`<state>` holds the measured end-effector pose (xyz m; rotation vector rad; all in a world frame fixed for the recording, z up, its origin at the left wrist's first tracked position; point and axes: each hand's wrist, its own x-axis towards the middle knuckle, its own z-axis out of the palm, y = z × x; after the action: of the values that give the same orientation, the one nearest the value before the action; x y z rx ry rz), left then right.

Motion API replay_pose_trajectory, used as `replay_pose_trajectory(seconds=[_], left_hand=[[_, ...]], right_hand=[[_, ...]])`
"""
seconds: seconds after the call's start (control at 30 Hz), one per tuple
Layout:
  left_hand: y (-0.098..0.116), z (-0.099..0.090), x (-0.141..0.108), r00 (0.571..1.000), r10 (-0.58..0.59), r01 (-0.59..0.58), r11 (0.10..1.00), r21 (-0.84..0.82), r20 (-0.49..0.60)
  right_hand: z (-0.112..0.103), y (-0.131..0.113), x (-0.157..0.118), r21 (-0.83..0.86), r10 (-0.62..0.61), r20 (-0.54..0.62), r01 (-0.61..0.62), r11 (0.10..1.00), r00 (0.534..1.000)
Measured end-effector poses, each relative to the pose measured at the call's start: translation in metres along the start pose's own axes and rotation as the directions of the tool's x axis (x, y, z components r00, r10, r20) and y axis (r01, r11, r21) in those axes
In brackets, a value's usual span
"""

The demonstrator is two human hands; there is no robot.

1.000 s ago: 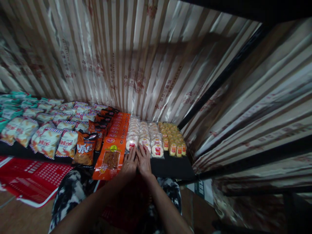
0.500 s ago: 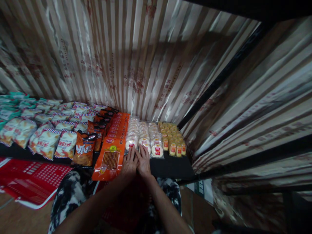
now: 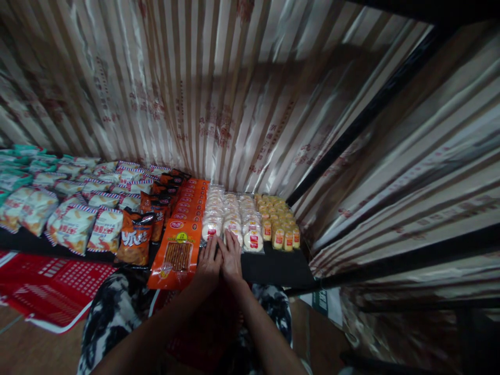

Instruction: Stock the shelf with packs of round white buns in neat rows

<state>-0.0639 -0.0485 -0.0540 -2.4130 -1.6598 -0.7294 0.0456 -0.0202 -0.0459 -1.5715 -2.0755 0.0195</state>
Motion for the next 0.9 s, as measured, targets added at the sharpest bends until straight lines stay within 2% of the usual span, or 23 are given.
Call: replay_pose_trajectory(seconds=[0.2,0.53,0.9], left_hand=[[0.003,-0.002,0.000,0.999,-0.038,0.038,0.999,0.003,0.017],[-0.001,0.010,-0.001,0.999,-0.038,0.038,0.999,0.015,0.021],[0.002,0.003,0.000,0.996,-0.082,0.084,0.995,-0.049,0.034]], right_hand=[[-0.005,-0.003,0.001,-0.010,0.025,0.039,-0.024,1.000,0.999],[-0.006,-0.004,0.000,-0.001,-0.002,0.023,0.002,1.000,1.000],[-0.005,-0.004,-0.001,0.024,-0.001,-0.003,0.001,1.000,1.000]])
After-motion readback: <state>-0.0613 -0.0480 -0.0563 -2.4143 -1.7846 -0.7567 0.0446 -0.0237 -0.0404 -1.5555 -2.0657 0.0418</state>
